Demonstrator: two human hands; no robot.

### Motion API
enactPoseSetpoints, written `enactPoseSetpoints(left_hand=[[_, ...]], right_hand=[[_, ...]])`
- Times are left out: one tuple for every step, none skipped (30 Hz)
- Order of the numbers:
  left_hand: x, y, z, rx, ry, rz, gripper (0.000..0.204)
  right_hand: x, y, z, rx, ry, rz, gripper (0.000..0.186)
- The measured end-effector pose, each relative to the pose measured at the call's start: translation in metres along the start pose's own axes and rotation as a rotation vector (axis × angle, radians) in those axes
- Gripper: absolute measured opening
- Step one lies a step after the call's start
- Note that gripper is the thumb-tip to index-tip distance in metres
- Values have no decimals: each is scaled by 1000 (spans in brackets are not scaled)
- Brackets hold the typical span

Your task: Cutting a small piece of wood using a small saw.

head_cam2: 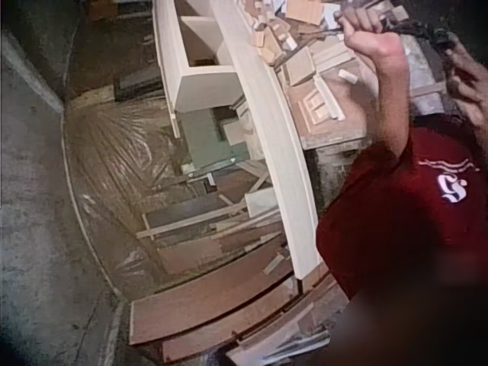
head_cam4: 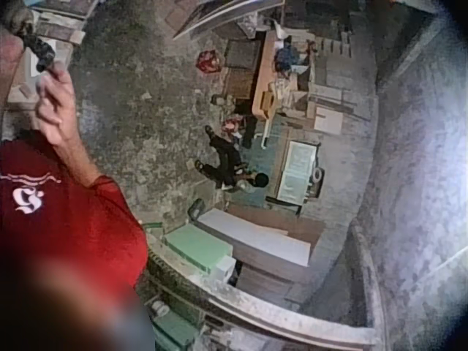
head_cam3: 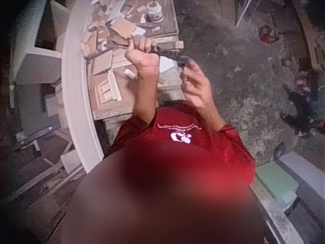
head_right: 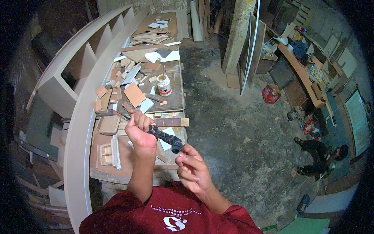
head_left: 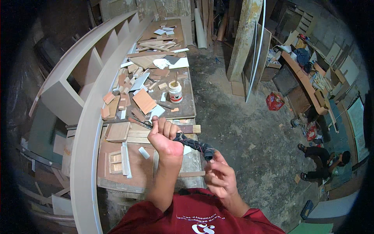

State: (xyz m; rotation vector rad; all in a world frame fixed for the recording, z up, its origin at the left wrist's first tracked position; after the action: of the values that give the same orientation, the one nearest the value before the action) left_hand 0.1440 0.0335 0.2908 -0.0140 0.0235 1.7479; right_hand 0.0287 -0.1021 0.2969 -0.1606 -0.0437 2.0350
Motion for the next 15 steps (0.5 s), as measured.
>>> enactPoseSetpoints(left_hand=[[-1,1,2,3,-47,28,12],[-1,2,4,5,-94,56,12],[-2,2,6,4,-94,55,12],[-4,1,7,25,-79,58,12],[-3,2,6,47,-66,68,12],[-2,2,6,46,-66,69,12],[-1,2,6,40,-53,61,13],[-1,1,7,32,-40,49,13],[-2,1,8,31,-40,46,13],[-4,0,6,54,-27,44,13],[-5,0,4,80,-15,45,13],[-4,-1,3,81,-16,45,13],[-7,-3,-2,134,20,12,14],[-9,-4,-7,186,56,-21,15],[-8,-6,-9,187,56,-21,15]], right_hand=[[1,-1,-2,-1,0,-2,24],[-3,-3,-9,63,-125,-58,23],[-5,-4,-14,127,-250,-114,23],[-7,-4,-23,49,-229,-132,38],[-5,-7,-21,49,-229,-131,38],[-5,-10,-19,66,-173,-146,38],[-5,-12,-18,83,-117,-161,38],[-4,-12,-18,82,-117,-164,38],[-3,-14,-16,26,-112,-158,38],[-2,-15,-13,-29,-106,-152,38],[-2,-15,-16,-29,-107,-152,38],[-6,-15,-19,-13,-27,-200,38],[-10,-15,-23,2,54,-249,39],[-11,-18,-30,3,53,-248,39],[-19,-18,-31,-62,262,-352,38]])
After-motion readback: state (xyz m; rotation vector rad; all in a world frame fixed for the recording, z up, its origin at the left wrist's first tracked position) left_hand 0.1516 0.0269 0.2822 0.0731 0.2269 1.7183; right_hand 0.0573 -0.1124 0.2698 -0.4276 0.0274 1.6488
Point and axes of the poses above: each hand's wrist, its own y-axis away from the middle knuckle, its own z-axis out of the palm, x = y × z, the point moved 8 cm from there along -y, towards the middle knuckle, and after that the axes turned 1 degree about -z, right-handed, at the moved point
